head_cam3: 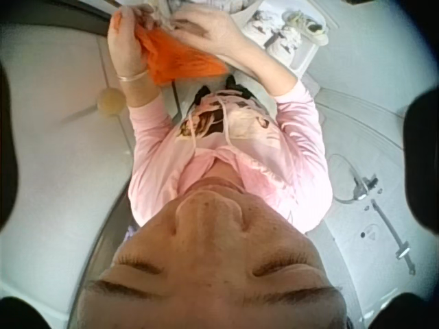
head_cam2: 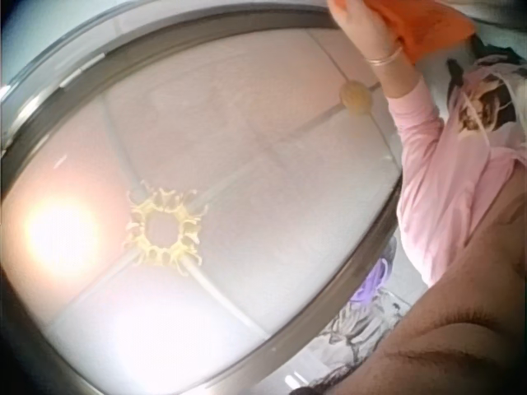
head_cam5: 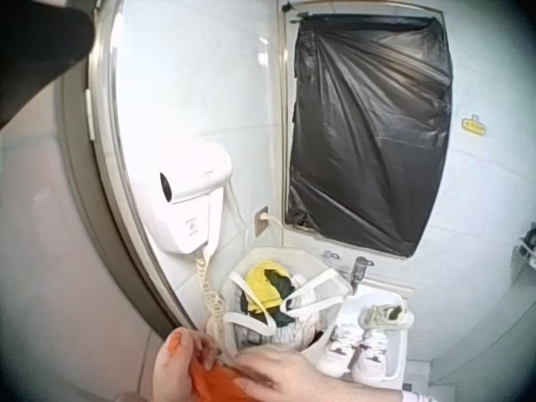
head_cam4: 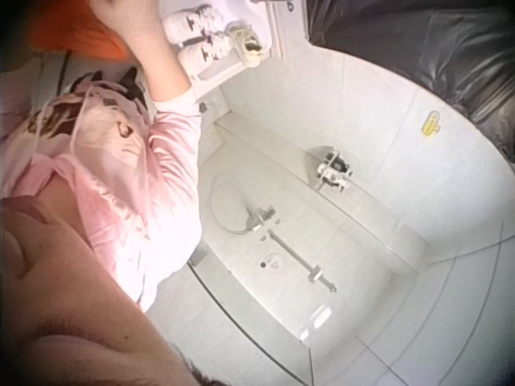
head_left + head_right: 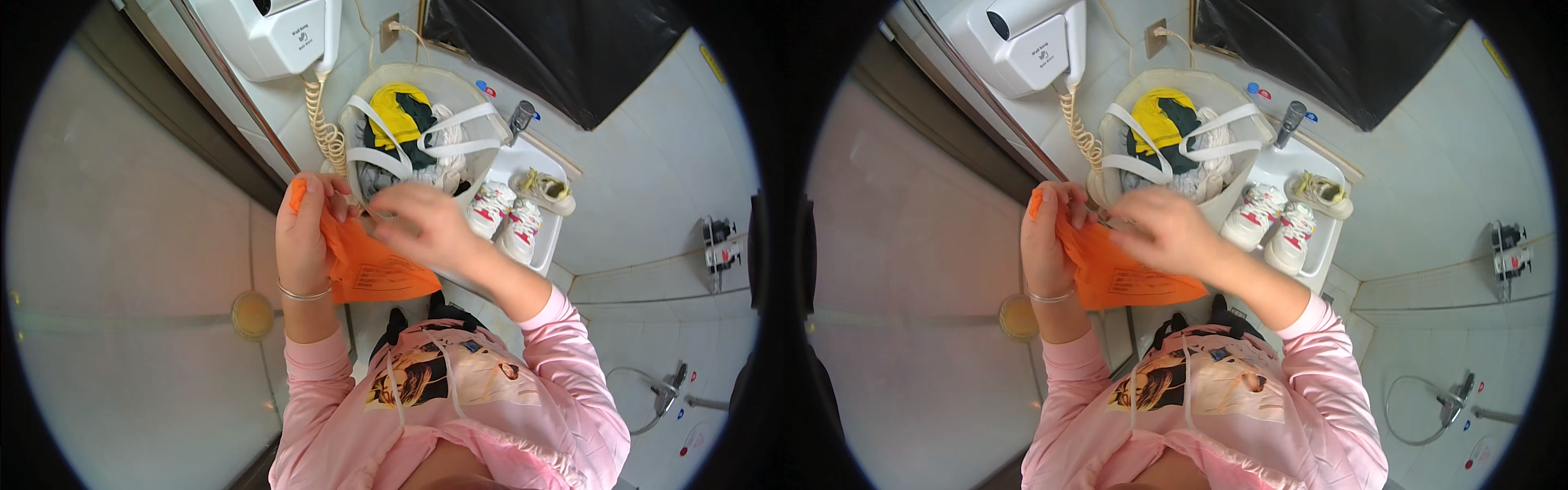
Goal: The person wipes a pair of white sneakers with an orange cloth in a bathroom, then places them on the sink. They open a purple backpack, remove a white tote bag, and continue wiping the shoes. Finally, they fold the orange cloth on a nearby table.
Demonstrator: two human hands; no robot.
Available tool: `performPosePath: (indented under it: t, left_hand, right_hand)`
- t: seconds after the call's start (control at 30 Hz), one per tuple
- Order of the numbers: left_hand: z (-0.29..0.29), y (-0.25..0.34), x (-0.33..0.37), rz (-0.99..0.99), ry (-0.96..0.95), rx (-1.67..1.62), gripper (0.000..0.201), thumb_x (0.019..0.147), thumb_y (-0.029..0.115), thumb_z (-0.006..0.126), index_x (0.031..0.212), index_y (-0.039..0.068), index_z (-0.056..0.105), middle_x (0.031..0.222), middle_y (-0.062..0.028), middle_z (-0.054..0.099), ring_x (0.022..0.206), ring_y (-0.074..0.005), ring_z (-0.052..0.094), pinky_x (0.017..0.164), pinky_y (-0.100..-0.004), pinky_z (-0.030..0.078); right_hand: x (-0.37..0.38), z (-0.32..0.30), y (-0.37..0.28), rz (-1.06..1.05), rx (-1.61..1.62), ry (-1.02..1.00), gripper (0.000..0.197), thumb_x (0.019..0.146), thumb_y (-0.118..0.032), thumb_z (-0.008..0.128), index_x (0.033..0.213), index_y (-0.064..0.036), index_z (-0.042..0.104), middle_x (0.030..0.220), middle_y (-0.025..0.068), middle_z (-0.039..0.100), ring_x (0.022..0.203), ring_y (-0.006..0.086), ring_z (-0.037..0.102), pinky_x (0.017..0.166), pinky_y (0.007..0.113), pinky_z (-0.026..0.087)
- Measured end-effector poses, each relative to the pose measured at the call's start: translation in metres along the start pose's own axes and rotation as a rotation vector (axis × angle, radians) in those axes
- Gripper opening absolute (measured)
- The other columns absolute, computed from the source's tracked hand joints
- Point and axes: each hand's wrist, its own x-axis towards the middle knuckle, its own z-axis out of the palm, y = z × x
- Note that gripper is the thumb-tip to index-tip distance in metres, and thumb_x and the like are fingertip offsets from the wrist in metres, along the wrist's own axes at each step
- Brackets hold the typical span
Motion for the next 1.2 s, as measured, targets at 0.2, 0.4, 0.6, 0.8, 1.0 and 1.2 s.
performPosePath:
  t: [0.2,0.4,0.6,0.8,1.0,1.2]
  left_hand:
    - [0.005,0.013,-0.028,0.094,0.091,0.002,0.019,0.101,0.019,0.044,0.093,0.003,0.052,0.095,-0.009,0.058,0.076,-0.0098,0.05,0.073,-0.0296,0.049]
    - [-0.006,0.012,-0.075,0.091,0.294,0.659,0.024,0.099,0.021,0.049,0.102,0.0,0.06,0.09,-0.0032,0.063,0.076,-0.0107,0.057,0.074,-0.0249,0.048]
    - [-0.001,-0.002,-0.151,-0.091,0.249,0.439,0.018,0.093,0.01,0.058,0.107,-0.001,0.057,0.093,-0.006,0.064,0.087,-0.0119,0.06,0.08,-0.0257,0.048]
    - [0.03,-0.028,-0.253,-0.021,0.207,-0.142,0.024,0.093,0.004,0.054,0.116,0.0,0.053,0.108,-0.0109,0.062,0.096,-0.019,0.061,0.086,-0.031,0.051]
    - [0.051,-0.031,-0.354,0.046,0.534,-0.067,0.019,0.094,0.006,0.053,0.112,0.0,0.054,0.104,-0.0111,0.062,0.096,-0.0189,0.061,0.086,-0.031,0.051]
    - [0.063,-0.016,-0.428,0.209,0.587,-0.099,0.015,0.095,0.006,0.051,0.11,0.001,0.054,0.102,-0.0106,0.062,0.094,-0.0179,0.062,0.084,-0.0304,0.052]
  right_hand:
    - [-0.06,0.033,-0.029,0.34,-0.076,0.037,0.015,0.08,-0.011,0.066,0.091,-0.0023,0.06,0.095,0.0147,0.062,0.081,0.0351,0.062,0.072,0.037,0.051]
    - [-0.111,0.0,-0.031,0.423,-0.041,0.125,0.009,0.081,-0.006,0.062,0.089,-0.0032,0.062,0.086,0.0133,0.063,0.079,0.033,0.061,0.068,0.037,0.05]
    - [-0.17,-0.031,-0.047,0.33,-0.19,0.102,0.01,0.08,-0.007,0.063,0.09,-0.0036,0.064,0.086,0.0128,0.065,0.08,0.0315,0.063,0.07,0.037,0.051]
    - [-0.252,-0.054,-0.065,0.373,-0.06,0.043,0.016,0.08,-0.006,0.066,0.095,-0.002,0.065,0.091,0.0125,0.067,0.082,0.027,0.066,0.072,0.033,0.052]
    - [-0.304,-0.04,-0.124,0.166,0.055,-0.157,0.05,0.072,-0.025,0.077,0.115,-0.0081,0.059,0.125,0.018,0.054,0.114,0.0352,0.053,0.095,0.042,0.044]
    - [-0.326,0.006,-0.196,-0.113,0.052,-0.369,0.064,0.064,-0.037,0.082,0.116,-0.0099,0.058,0.138,0.0277,0.036,0.123,0.0422,0.042,0.1,0.05,0.037]
